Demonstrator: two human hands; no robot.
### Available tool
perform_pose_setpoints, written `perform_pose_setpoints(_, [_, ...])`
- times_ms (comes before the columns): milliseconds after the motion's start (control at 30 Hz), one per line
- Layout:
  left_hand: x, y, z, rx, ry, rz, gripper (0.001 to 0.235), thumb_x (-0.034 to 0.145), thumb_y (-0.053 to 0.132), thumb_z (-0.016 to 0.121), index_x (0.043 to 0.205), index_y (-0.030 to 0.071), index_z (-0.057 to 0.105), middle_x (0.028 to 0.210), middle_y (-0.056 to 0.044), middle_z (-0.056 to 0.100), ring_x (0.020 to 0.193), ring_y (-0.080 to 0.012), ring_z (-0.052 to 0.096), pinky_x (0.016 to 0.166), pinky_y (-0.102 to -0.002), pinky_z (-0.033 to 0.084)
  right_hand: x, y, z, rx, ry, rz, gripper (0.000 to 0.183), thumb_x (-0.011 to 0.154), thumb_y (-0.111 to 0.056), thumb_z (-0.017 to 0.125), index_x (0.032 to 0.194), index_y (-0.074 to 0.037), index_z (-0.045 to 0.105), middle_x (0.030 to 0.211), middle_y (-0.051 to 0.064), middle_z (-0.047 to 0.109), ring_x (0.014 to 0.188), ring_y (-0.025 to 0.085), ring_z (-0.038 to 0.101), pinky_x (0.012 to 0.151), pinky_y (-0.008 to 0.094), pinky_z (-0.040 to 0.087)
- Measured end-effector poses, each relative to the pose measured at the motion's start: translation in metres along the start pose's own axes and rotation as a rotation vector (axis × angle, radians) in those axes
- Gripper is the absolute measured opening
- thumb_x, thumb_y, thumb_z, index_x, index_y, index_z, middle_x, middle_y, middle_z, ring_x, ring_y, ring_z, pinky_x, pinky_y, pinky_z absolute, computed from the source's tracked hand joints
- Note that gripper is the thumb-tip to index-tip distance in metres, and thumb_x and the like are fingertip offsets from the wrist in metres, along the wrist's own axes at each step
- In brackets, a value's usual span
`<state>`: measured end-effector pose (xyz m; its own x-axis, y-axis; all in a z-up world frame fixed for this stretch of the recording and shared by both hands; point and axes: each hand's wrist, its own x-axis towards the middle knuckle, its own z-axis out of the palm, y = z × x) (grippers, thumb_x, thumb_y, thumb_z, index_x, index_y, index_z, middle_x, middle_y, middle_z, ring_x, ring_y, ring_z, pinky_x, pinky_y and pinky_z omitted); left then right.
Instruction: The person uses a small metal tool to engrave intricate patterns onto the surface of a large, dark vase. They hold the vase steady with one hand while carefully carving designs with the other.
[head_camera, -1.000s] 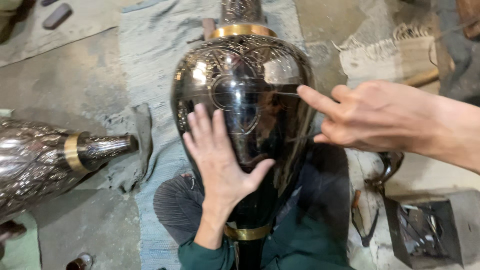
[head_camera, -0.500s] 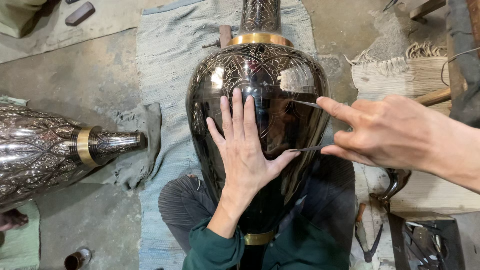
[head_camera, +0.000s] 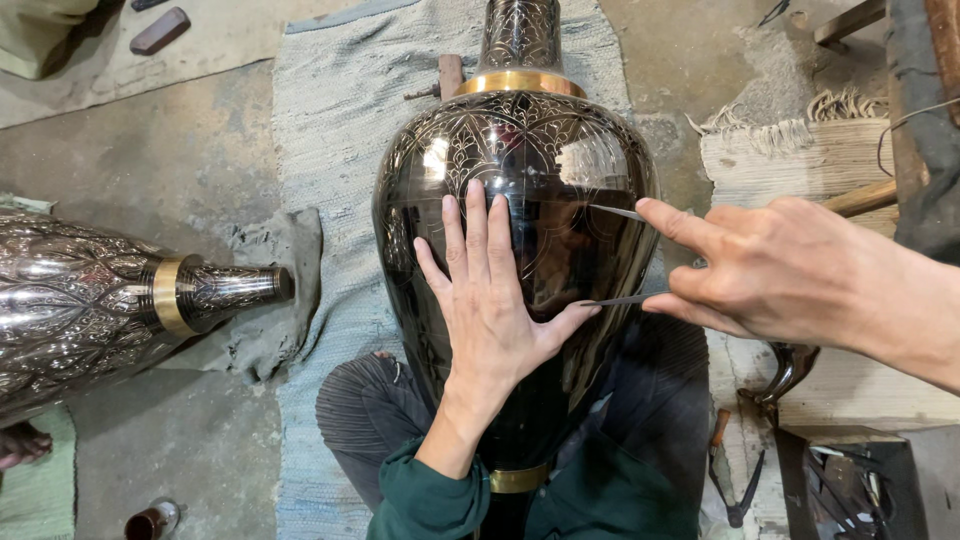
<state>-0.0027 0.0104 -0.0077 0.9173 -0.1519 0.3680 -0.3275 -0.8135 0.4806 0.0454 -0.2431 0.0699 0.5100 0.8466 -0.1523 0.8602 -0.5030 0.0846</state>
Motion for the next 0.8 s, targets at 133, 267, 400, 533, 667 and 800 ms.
perform_pose_setpoints(133, [0.000, 0.000, 0.000, 0.001, 0.004, 0.001, 0.133, 0.060, 0.056, 0.092, 0.157, -0.001, 0.021, 0.166, -0.025, 0.019, 0.156, -0.0450, 0.013, 0.119, -0.076, 0.006, 0.001, 0.000, -0.001, 0.024, -0.023, 0.010, 0.057, 0.087, -0.055, 0.055, 0.070, -0.003, 0.072, 0.137, 0.032, 0.060, 0.062, 0.027, 0.071, 0.039, 0.036, 0.061])
perform_pose_setpoints(267, [0.002, 0.002, -0.001, -0.001, 0.010, 0.006, 0.133, 0.061, 0.057, 0.092, 0.158, -0.001, 0.021, 0.166, -0.025, 0.019, 0.157, -0.0448, 0.013, 0.119, -0.076, 0.006, 0.003, 0.001, -0.003, 0.042, -0.033, 0.012, 0.057, 0.087, -0.054, 0.055, 0.071, -0.003, 0.073, 0.136, 0.033, 0.059, 0.059, 0.028, 0.070, 0.039, 0.037, 0.061])
perform_pose_setpoints(400, [0.000, 0.001, -0.004, -0.017, -0.016, 0.014, 0.134, 0.060, 0.057, 0.092, 0.157, -0.001, 0.020, 0.166, -0.026, 0.018, 0.156, -0.0457, 0.013, 0.119, -0.075, 0.005, 0.007, -0.001, -0.010, 0.080, -0.083, 0.024, 0.056, 0.089, -0.052, 0.055, 0.066, -0.003, 0.070, 0.137, 0.034, 0.058, 0.058, 0.028, 0.070, 0.042, 0.038, 0.061])
perform_pose_setpoints(533, [-0.011, -0.007, -0.014, -0.039, -0.032, 0.020, 0.134, 0.061, 0.059, 0.090, 0.158, -0.002, 0.020, 0.167, -0.028, 0.018, 0.157, -0.0464, 0.013, 0.122, -0.072, 0.006, 0.016, -0.013, -0.027, 0.137, -0.125, 0.129, 0.054, 0.089, -0.051, 0.056, 0.063, -0.005, 0.068, 0.134, 0.033, 0.060, 0.056, 0.030, 0.071, 0.044, 0.038, 0.061])
perform_pose_setpoints(667, [-0.028, -0.017, -0.020, -0.051, -0.027, -0.031, 0.133, 0.062, 0.058, 0.088, 0.157, -0.005, 0.020, 0.167, -0.029, 0.016, 0.157, -0.0476, 0.014, 0.121, -0.072, 0.008, 0.030, -0.035, -0.047, 0.219, -0.225, 0.328, 0.053, 0.091, -0.052, 0.059, 0.067, -0.007, 0.070, 0.119, 0.025, 0.063, 0.051, 0.029, 0.070, 0.049, 0.040, 0.061])
perform_pose_setpoints(800, [-0.038, -0.020, -0.020, -0.050, -0.034, -0.046, 0.132, 0.061, 0.057, 0.089, 0.156, -0.005, 0.021, 0.166, -0.029, 0.016, 0.155, -0.0490, 0.014, 0.120, -0.072, 0.009, 0.048, -0.056, -0.060, 0.316, -0.137, 0.458, 0.050, 0.092, -0.048, 0.066, 0.071, -0.003, 0.073, 0.081, 0.019, 0.066, 0.048, 0.031, 0.069, 0.045, 0.042, 0.060])
